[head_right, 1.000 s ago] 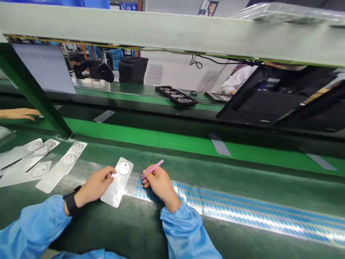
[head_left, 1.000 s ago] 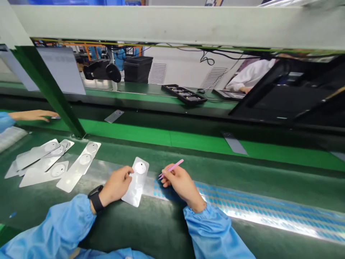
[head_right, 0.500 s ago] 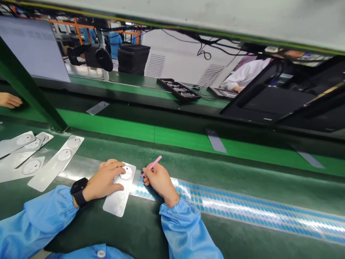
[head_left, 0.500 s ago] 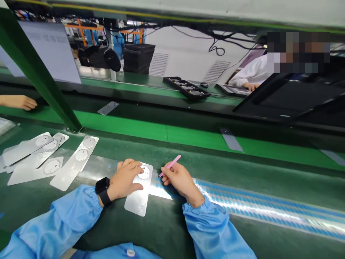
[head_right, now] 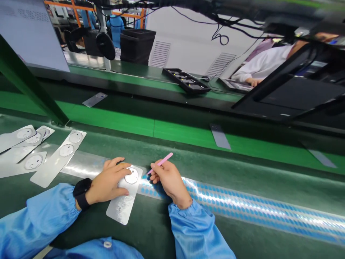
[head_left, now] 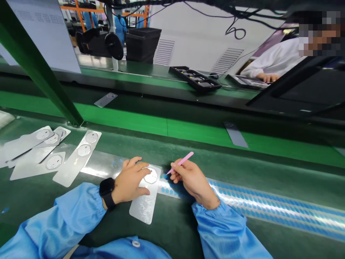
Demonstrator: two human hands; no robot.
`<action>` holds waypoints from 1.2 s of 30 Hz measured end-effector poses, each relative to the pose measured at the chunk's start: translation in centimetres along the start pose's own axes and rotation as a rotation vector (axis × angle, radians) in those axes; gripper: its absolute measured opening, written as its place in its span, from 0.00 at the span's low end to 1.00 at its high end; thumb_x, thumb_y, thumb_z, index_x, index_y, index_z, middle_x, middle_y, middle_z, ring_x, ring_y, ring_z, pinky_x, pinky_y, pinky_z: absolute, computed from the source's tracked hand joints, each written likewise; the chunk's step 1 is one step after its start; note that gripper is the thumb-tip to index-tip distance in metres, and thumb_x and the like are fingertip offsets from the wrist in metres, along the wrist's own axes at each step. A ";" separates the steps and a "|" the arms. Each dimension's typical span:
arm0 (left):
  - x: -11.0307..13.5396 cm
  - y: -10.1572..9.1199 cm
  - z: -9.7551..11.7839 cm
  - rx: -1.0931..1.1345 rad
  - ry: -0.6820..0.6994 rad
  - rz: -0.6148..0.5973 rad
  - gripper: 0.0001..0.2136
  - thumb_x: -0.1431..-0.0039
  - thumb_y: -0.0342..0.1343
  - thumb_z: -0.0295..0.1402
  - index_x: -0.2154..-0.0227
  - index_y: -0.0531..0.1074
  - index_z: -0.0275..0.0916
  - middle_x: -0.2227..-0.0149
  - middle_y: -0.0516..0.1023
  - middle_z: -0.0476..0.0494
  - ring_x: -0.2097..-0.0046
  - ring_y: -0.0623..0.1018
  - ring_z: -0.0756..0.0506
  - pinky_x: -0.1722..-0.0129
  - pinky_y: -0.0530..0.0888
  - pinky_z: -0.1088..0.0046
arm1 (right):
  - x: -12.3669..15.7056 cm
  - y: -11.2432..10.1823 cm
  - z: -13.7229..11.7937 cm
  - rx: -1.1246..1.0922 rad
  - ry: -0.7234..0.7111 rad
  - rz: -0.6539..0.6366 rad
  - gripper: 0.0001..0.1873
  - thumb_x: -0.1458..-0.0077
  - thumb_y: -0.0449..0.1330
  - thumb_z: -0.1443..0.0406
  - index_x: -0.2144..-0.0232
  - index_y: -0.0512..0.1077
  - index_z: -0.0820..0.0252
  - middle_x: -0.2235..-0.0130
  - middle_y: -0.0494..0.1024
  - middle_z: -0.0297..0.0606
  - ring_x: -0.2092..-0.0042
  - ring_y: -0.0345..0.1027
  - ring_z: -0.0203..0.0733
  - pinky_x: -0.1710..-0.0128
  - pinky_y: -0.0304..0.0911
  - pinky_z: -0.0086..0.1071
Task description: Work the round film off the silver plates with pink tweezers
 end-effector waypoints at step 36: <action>0.3 0.4 0.5 -0.073 0.062 0.039 0.17 0.54 0.66 0.42 0.63 0.72 0.40 0.45 0.71 0.40 0.38 0.59 0.31 0.44 0.57 0.48 | 0.8 3.2 0.4 0.266 0.027 0.025 0.09 0.49 0.59 0.62 0.78 0.67 0.58 0.82 0.74 0.32 0.82 0.67 0.35 0.82 0.63 0.27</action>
Point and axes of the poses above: each hand's wrist, its own x-axis away from the middle knuckle, its own y-axis out of the palm, z = x × y, the point moved 1 cm from there along -x, towards the middle knuckle
